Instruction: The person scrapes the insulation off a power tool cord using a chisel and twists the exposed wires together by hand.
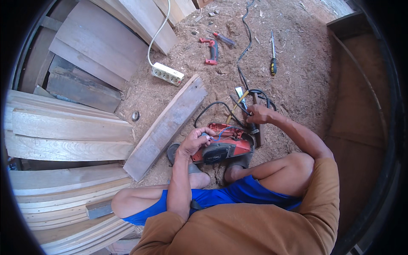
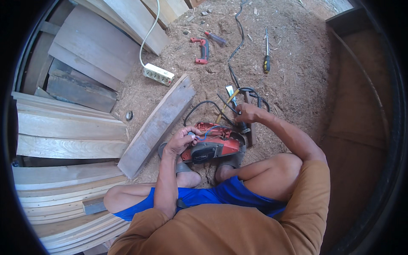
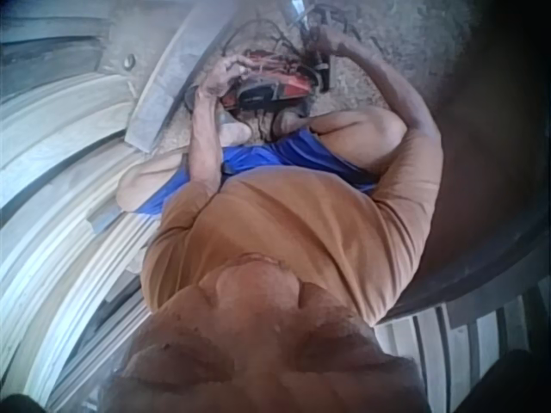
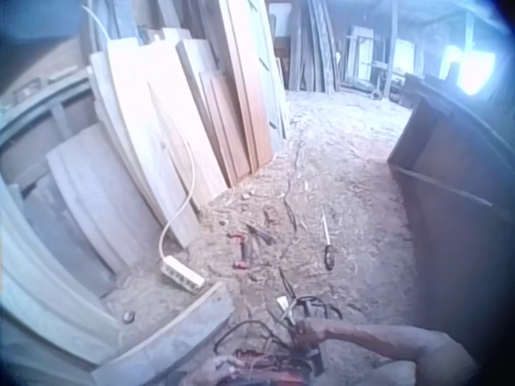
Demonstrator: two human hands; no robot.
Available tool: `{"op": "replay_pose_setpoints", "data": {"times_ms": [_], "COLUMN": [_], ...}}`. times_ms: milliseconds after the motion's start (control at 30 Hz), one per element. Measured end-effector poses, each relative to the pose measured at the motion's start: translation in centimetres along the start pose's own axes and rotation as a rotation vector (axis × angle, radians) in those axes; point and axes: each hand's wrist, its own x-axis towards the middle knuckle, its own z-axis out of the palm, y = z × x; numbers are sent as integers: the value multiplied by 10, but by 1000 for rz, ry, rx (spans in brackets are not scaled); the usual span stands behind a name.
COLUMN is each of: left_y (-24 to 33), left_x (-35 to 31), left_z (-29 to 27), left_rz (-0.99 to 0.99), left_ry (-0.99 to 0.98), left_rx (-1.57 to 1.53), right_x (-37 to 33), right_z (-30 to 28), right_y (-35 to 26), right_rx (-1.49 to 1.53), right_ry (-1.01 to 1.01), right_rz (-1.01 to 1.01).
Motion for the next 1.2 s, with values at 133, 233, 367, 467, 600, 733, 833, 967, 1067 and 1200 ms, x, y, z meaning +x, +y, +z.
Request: {"op": "replay_pose_setpoints", "data": {"times_ms": [133,233,367,467,600,733,833,967,1067,1200], "left_y": [0,2,2,4,7,2,2,5,6,5], "left_x": [1,0,1,1,3,5,7,6,6,8], "left_z": [-1,0,1,2,6,-2,0,2,5,4], "left_rz": [-22,-38,-26,-49,-53,-30,-45,-47,-37,-42], "left_ry": [-28,15,38,60,100,128,139,151,130,100], "left_rx": [-171,-189,-169,-177,-132,-122,-134,-136,-172,-185], "right_x": [-4,-4,-4,-5,-7,-12,-5,-2,-2,-2], "right_z": [-1,-3,-4,-6,-7,-14,-10,-1,8,12], "right_y": [-1,2,5,2,-2,-32,-39,-52,-53,-52], "right_rx": [-42,12,34,34,148,381,281,288,443,324], "right_ry": [-32,-79,-80,-79,-105,-95,-90,-159,-291,-220], "right_rz": [59,116,124,134,118,45,-165,-159,-83,-108]}}
